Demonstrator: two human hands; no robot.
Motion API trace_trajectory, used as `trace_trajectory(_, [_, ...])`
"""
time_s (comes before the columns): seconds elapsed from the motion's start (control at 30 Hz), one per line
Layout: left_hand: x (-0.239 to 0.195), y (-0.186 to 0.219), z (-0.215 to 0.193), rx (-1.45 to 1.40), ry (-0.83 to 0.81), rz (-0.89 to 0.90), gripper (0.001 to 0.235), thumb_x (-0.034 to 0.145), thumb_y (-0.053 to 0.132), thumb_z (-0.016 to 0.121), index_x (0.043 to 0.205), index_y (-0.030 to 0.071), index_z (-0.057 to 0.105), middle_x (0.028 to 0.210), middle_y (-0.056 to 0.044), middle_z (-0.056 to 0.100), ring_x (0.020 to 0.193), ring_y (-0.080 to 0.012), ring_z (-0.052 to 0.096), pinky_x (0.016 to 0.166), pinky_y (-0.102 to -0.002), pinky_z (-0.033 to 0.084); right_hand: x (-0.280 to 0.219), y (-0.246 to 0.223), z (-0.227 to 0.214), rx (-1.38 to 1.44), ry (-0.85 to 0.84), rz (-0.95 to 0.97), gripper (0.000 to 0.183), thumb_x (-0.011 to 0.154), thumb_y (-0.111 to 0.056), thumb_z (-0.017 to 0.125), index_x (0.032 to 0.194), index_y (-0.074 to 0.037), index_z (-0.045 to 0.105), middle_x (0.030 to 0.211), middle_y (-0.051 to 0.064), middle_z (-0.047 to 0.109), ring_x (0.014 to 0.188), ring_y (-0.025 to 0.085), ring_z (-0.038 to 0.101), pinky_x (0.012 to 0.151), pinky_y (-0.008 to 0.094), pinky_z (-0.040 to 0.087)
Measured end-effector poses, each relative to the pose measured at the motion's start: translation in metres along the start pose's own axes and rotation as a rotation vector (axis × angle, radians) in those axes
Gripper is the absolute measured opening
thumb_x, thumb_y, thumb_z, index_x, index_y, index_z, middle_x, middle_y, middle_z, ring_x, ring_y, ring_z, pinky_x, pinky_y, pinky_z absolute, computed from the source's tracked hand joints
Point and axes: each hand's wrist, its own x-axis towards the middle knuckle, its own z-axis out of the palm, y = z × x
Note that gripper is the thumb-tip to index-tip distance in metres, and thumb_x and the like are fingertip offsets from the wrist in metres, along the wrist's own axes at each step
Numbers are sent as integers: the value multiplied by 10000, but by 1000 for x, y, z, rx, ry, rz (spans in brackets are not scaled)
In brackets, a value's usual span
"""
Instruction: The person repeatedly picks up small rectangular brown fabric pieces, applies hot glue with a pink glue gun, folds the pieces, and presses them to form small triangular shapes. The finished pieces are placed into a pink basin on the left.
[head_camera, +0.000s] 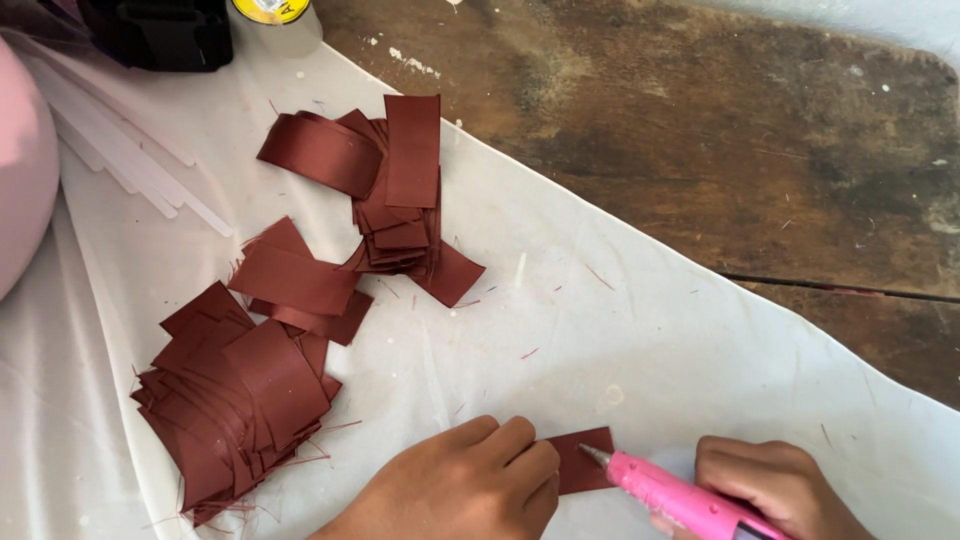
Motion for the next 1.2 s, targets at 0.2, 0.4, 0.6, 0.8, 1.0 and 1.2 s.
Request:
trace_trajectory(0.2, [2, 1, -3, -25, -28, -22, 255, 992, -24, 612, 765, 84, 571, 786, -62, 514, 695, -230, 454, 581, -344, 410, -6, 15, -7, -84, -117, 19, 621, 807, -381, 916, 598, -148, 379, 617, -35, 270, 521, 117, 315, 514, 303, 231])
trace_trajectory(0.4, [4, 0, -4, -30, -31, -36, 257, 993, -18, 622, 765, 80, 555, 790, -64, 509, 693, -234, 450, 588, -346, 411, -14, 33, -10, -77, -172, 6, 656, 931, -394, 813, 627, -130, 295, 634, -14, 203, 529, 125, 250, 544, 312, 205])
trace_trajectory(0.6, [5, 0, -4, -32, -47, -34, 259, 980, -8, 613, 752, 100, 556, 785, -56, 506, 698, -233, 451, 579, -345, 396, -25, 63, -13, -17, -268, -33, 638, 959, -624, 605, 618, -138, 374, 623, -27, 285, 523, 129, 291, 522, 325, 211])
trace_trajectory(0.8, [4, -1, -5, -59, -57, -33, 234, 976, -13, 606, 771, 92, 564, 793, -66, 509, 704, -242, 457, 587, -348, 402, -26, 68, -20, -52, -318, -25, 677, 921, -722, 570, 630, -143, 376, 636, -29, 280, 517, 121, 312, 531, 326, 203])
trace_trajectory(1.0, [5, -1, -11, -118, -75, -40, 196, 957, -20, 578, 782, 70, 581, 821, -96, 520, 697, -270, 471, 584, -373, 398, 50, 42, -67, -109, 134, -26, 363, 897, -343, 732, 1225, -195, 682, 631, -22, 523, 507, 98, 508, 499, 261, 380])
trace_trajectory(1.2, [4, 2, -14, -148, -114, -90, 137, 868, -33, 600, 791, 80, 585, 876, -91, 536, 749, -287, 500, 648, -408, 461, -3, 139, -76, -346, 654, 190, 518, 809, 4, 866, 1300, 105, 735, 1182, 256, 652, 991, 297, 648, 956, 378, 546])
